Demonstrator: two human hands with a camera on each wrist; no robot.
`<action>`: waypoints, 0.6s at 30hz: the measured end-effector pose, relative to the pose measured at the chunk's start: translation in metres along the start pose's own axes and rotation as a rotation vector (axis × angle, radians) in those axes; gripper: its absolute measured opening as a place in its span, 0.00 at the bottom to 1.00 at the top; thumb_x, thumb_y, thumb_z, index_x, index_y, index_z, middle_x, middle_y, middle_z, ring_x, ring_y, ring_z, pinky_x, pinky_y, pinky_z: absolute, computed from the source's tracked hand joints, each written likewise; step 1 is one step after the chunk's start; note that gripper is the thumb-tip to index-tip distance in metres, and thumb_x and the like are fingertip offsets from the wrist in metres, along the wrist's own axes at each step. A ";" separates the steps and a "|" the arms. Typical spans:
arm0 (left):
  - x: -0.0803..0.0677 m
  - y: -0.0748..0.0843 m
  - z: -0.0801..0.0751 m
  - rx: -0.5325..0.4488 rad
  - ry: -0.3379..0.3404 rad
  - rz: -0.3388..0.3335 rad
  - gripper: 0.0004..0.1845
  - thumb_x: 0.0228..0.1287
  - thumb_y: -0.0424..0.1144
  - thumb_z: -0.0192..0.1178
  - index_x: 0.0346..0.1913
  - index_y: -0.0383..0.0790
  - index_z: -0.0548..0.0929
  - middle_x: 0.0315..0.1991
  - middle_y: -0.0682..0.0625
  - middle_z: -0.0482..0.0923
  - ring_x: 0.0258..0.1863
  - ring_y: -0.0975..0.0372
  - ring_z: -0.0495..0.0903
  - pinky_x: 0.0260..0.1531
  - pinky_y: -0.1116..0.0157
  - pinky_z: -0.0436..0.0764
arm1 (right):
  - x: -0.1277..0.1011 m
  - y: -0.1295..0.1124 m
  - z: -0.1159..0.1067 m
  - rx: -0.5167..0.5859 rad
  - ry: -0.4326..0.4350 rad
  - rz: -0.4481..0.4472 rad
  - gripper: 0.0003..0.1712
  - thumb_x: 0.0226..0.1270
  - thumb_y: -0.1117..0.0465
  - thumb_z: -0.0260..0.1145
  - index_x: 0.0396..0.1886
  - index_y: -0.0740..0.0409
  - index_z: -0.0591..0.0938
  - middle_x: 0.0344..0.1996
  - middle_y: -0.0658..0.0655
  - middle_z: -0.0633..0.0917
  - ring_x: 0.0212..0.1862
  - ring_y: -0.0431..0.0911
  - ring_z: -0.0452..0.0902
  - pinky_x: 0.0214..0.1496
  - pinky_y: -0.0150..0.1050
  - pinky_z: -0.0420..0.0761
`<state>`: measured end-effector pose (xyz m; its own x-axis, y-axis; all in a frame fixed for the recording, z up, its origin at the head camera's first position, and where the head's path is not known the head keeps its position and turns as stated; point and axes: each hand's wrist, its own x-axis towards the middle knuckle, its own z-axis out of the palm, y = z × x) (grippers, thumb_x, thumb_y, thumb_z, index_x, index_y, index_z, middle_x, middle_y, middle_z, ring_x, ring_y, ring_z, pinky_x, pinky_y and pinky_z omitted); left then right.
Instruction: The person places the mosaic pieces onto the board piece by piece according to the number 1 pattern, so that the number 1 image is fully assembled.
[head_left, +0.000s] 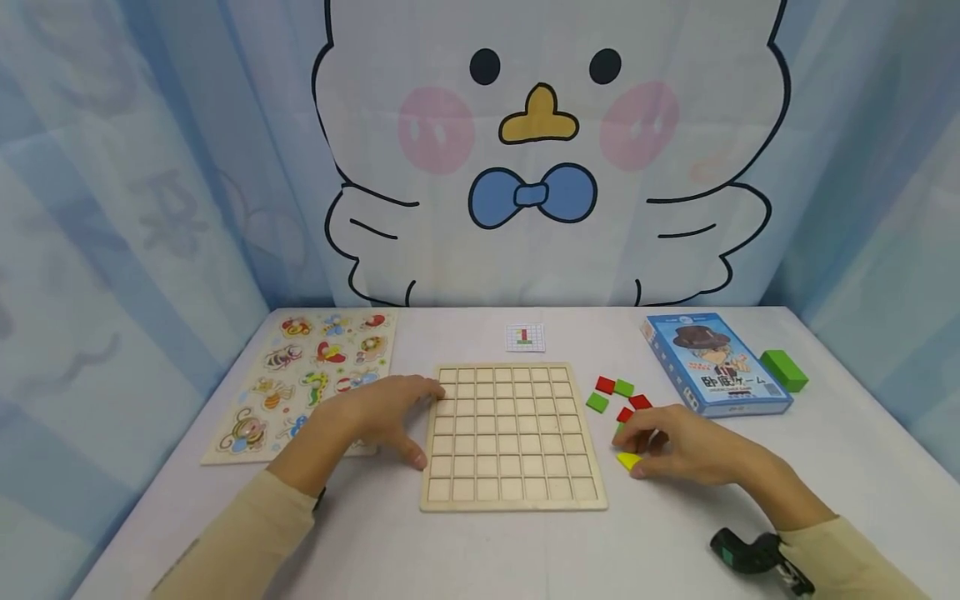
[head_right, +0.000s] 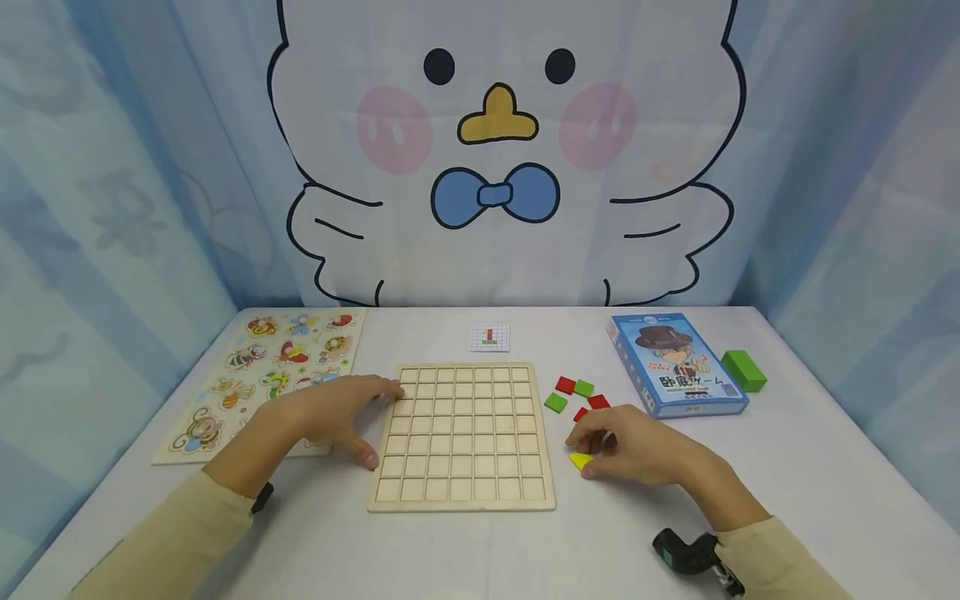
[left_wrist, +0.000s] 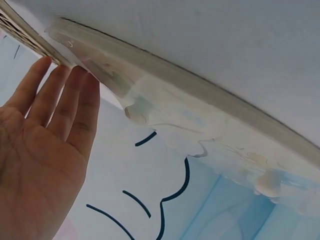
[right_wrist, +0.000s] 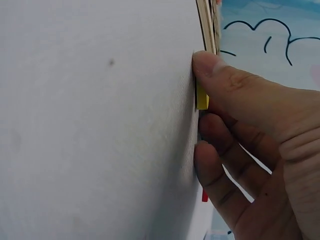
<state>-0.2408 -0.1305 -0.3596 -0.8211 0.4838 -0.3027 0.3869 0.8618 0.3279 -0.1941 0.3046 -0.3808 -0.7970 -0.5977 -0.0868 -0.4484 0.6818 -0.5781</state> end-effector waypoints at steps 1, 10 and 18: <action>0.000 0.000 0.000 -0.003 0.000 -0.003 0.54 0.41 0.56 0.84 0.74 0.50 0.70 0.76 0.50 0.66 0.77 0.53 0.62 0.75 0.50 0.62 | 0.000 0.000 0.000 -0.002 0.001 0.001 0.16 0.63 0.50 0.77 0.50 0.41 0.86 0.41 0.39 0.84 0.43 0.39 0.78 0.48 0.34 0.82; 0.000 -0.001 0.001 -0.014 -0.004 -0.019 0.53 0.40 0.57 0.85 0.72 0.54 0.70 0.76 0.51 0.67 0.76 0.54 0.64 0.73 0.50 0.65 | 0.001 -0.003 -0.001 0.032 0.035 -0.039 0.18 0.69 0.50 0.72 0.56 0.45 0.85 0.48 0.42 0.84 0.44 0.38 0.77 0.47 0.33 0.81; 0.000 -0.002 0.000 -0.034 0.003 -0.016 0.43 0.38 0.57 0.86 0.58 0.58 0.72 0.65 0.53 0.74 0.63 0.59 0.74 0.67 0.52 0.72 | 0.012 -0.005 0.000 0.036 0.117 -0.117 0.15 0.72 0.53 0.70 0.55 0.46 0.84 0.48 0.43 0.84 0.47 0.39 0.78 0.48 0.35 0.83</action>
<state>-0.2422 -0.1324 -0.3603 -0.8286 0.4693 -0.3053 0.3590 0.8638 0.3535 -0.2015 0.2941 -0.3792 -0.7826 -0.6178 0.0765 -0.5279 0.5936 -0.6074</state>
